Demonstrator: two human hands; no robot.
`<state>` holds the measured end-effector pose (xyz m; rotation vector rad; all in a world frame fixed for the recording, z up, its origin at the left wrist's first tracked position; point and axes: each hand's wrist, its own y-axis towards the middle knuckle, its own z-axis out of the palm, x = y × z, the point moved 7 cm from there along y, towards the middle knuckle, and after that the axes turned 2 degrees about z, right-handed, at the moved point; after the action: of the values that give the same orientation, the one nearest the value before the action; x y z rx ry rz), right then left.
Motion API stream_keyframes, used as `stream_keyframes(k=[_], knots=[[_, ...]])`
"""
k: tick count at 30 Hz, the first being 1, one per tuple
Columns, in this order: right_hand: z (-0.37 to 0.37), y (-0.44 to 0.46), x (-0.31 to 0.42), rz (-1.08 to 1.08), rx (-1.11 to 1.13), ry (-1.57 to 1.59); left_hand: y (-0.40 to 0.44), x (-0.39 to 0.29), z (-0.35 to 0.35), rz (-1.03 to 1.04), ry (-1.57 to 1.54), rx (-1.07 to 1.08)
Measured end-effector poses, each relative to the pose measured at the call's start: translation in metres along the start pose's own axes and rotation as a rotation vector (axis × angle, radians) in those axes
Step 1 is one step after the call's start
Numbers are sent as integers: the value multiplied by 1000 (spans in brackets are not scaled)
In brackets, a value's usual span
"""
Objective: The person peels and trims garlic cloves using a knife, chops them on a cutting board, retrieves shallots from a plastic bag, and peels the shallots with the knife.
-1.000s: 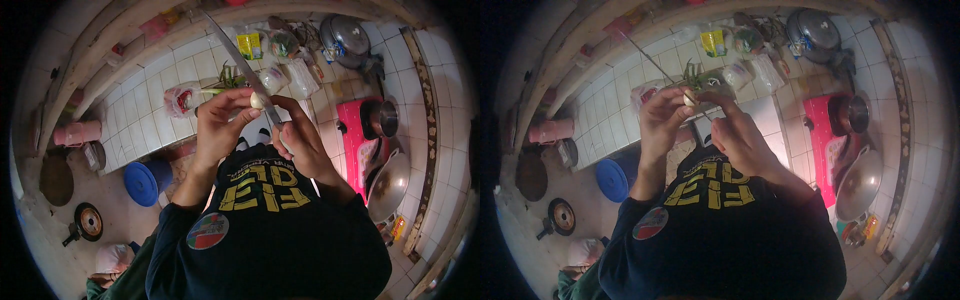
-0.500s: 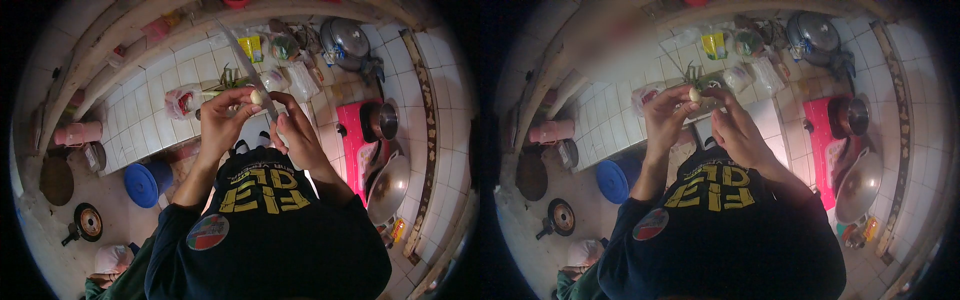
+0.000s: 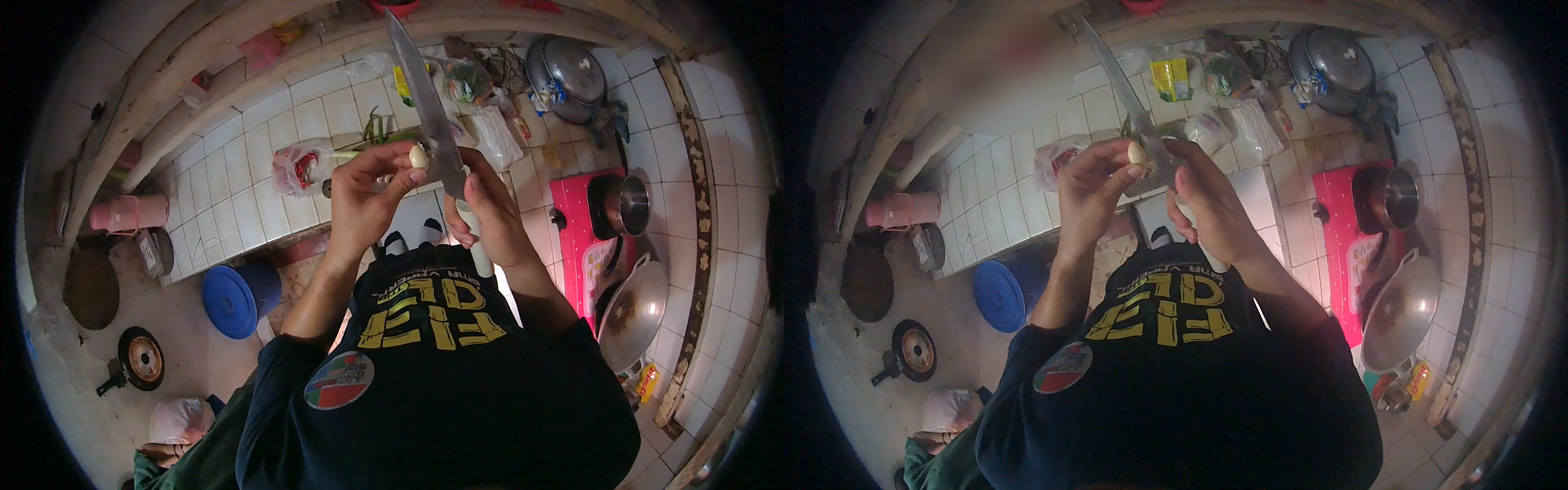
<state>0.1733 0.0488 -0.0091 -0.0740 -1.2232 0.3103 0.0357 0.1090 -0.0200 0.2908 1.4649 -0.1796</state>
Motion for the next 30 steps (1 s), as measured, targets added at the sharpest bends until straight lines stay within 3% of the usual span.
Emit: stream_keyframes(k=[10,15,19,24,30], knots=[[9,2,-6,-30,-17,-59,1,0,-1,46,-79,-9],[3,5,-7,-43,-9,-85,2,11,0,-63,-382,33],[2,4,-10,-47,-17,-75,6,27,-9,-35,-315,-8],[-1,1,-11,-32,3,-73,8,17,-6,-5,-496,-12],[4,-3,-11,-62,76,-53,3,18,1,-92,-371,30]])
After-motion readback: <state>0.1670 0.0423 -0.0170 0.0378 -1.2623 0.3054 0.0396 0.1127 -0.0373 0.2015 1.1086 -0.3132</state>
